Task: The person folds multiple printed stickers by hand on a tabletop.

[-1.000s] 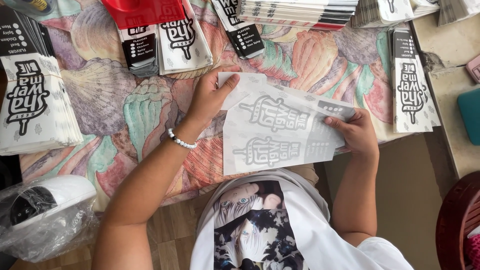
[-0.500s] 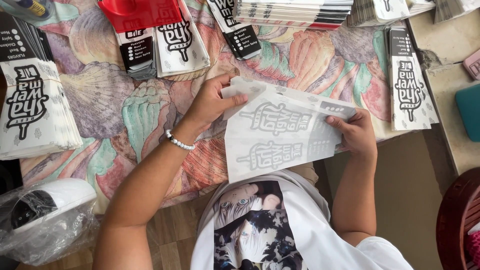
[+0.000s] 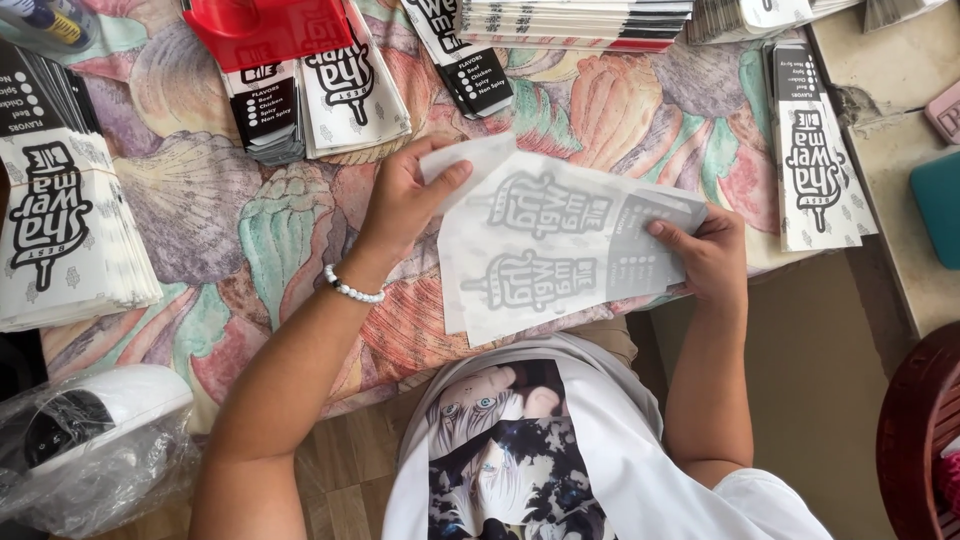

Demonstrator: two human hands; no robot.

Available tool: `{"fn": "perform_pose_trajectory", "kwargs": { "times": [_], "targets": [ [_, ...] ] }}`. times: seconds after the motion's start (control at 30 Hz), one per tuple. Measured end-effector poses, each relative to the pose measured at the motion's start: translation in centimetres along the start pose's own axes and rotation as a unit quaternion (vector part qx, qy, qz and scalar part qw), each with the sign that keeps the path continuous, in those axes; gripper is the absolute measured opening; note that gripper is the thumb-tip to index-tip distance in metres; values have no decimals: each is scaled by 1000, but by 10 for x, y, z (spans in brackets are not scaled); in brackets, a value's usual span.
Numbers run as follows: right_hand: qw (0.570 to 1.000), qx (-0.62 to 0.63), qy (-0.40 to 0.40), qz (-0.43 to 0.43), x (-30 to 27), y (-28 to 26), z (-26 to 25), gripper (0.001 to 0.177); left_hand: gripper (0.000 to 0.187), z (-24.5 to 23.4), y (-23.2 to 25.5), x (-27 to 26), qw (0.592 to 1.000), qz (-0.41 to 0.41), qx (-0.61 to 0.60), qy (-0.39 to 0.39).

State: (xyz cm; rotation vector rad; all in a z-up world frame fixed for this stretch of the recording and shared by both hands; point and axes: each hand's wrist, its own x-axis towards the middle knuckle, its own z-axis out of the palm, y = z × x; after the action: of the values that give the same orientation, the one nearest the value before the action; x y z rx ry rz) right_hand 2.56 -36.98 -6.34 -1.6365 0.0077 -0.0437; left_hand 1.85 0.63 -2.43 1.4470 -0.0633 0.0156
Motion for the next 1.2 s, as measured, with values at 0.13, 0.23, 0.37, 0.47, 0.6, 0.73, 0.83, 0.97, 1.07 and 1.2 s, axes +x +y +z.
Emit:
{"fn": "perform_pose_trajectory", "kwargs": {
  "times": [0.13,0.23,0.37,0.47,0.6,0.73,0.83,0.97,1.07,1.2],
  "targets": [
    [1000,25,7,7,3,13,-6,21,54,9,5,-5,995,-23,-90,-25],
    [999,38,1,14,7,25,-13,19,47,9,-15,-1,995,-8,-95,20],
    [999,39,-4,17,6,20,-9,16,56,11,-14,-1,994,-15,-103,40],
    [999,44,-5,20,12,38,-17,15,52,14,-8,-2,989,-41,-138,31],
    [998,52,-2,23,7,26,-13,17,40,16,-28,-2,966,-121,-225,45],
    [998,53,-3,34,16,55,-27,17,39,23,-32,-2,973,-83,-203,64],
    [997,62,-8,36,23,74,-34,20,35,21,-28,-4,986,-33,-143,79],
    [999,43,-9,16,18,71,-31,21,42,21,-25,-6,991,42,-103,80],
    [999,53,-4,10,18,70,-29,20,46,22,-17,-8,990,48,-116,70],
    [998,70,4,-2,13,52,-16,18,51,22,-19,-8,988,38,-140,52]
  ]
}}
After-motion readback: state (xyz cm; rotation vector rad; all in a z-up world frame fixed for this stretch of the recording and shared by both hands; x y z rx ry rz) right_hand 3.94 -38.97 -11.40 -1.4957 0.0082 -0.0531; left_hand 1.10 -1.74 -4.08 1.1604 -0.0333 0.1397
